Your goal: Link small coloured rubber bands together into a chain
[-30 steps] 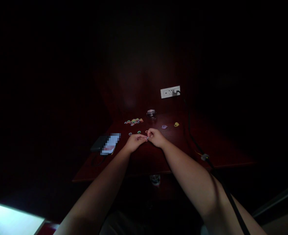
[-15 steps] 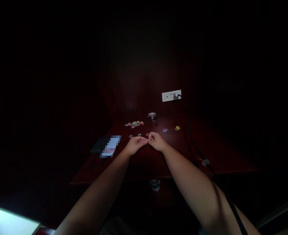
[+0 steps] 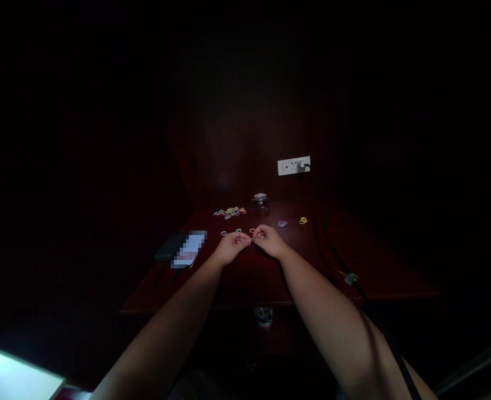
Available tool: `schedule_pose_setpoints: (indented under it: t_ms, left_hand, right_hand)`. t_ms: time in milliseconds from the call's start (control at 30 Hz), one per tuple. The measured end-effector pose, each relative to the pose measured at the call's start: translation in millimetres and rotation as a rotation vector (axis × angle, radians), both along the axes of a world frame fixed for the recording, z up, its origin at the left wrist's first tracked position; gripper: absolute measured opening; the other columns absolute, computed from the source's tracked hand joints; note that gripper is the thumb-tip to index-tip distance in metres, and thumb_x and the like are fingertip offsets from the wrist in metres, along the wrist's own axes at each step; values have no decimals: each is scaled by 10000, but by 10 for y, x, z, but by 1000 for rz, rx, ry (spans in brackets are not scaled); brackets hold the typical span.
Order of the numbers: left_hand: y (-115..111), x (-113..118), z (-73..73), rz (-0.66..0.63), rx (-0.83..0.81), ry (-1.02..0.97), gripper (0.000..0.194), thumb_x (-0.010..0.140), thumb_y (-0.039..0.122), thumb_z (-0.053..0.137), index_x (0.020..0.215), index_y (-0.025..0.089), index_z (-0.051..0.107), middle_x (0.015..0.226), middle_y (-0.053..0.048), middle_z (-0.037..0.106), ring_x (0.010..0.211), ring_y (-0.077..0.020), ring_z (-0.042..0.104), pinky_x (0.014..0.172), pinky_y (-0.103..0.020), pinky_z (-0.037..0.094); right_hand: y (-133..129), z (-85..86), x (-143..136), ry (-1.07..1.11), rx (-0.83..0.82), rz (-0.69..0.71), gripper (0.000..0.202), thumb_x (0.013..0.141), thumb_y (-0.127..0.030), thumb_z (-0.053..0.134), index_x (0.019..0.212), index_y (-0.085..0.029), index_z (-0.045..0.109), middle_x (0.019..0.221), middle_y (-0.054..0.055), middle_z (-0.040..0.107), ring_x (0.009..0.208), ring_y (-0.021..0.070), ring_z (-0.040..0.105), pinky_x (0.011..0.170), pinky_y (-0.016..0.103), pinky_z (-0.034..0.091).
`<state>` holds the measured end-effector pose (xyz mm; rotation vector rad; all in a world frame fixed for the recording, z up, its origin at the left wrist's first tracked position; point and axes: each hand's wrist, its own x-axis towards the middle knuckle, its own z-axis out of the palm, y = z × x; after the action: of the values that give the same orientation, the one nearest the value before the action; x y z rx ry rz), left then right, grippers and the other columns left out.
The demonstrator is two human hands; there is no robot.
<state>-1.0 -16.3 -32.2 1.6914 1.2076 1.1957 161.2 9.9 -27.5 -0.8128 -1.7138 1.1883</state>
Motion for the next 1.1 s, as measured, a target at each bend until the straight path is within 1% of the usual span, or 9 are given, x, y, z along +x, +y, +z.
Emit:
schedule_pose_setpoints:
  t_ms: [100, 267, 467, 600, 767, 900, 1100]
  left_hand:
    - [-2, 4, 2, 0, 11, -34, 212, 678, 277, 690, 796, 106, 648, 690, -44, 656, 614, -108, 588, 620, -231, 459]
    - [14, 9, -8, 19, 29, -104, 205, 687, 242, 691, 824, 102, 631, 747, -57, 667, 661, -109, 605, 660, -234, 475]
    - [27, 1, -20, 7, 24, -112, 192, 688, 196, 687, 835, 93, 619, 774, -70, 668, 676, -107, 608, 690, -244, 476]
    - [17, 3, -18, 2, 6, -134, 219, 674, 190, 702, 848, 93, 613, 750, -63, 665, 662, -103, 607, 674, -236, 476]
    - [22, 6, -28, -4, 3, -137, 232, 669, 191, 706, 861, 93, 621, 752, -61, 665, 658, -100, 607, 668, -228, 473]
    - [23, 7, -26, -11, 2, -136, 218, 691, 205, 688, 870, 96, 626, 756, -64, 672, 665, -107, 614, 672, -232, 473]
    - [-2, 8, 6, -15, 6, -108, 153, 717, 201, 655, 830, 100, 637, 788, -80, 689, 707, -125, 629, 706, -249, 474]
  right_hand:
    - [0, -2, 2, 8, -22, 7, 159, 603, -259, 593, 687, -170, 493, 476, -74, 463, 405, 57, 389, 415, 187, 277]
    - [-11, 5, 2, 17, -55, 0, 214, 581, -267, 638, 736, -151, 545, 529, -58, 506, 428, 55, 421, 438, 194, 320]
    - [0, 4, 6, 10, -38, -19, 258, 589, -324, 682, 726, -140, 564, 536, -42, 530, 432, 58, 446, 430, 194, 350]
    - [-11, 19, 13, -11, -17, -30, 255, 622, -360, 662, 713, -142, 566, 509, -38, 532, 422, 67, 454, 415, 196, 356]
    - [-22, 27, 15, -48, 6, -45, 231, 661, -366, 617, 707, -144, 572, 495, -35, 523, 421, 69, 455, 410, 189, 339]
    - [-41, 39, 14, -63, 17, -49, 234, 679, -369, 601, 699, -138, 578, 482, -37, 514, 415, 70, 453, 411, 188, 328]
    - [-66, 67, 14, -72, 17, -47, 214, 693, -357, 582, 700, -144, 584, 495, -34, 522, 420, 74, 453, 423, 196, 336]
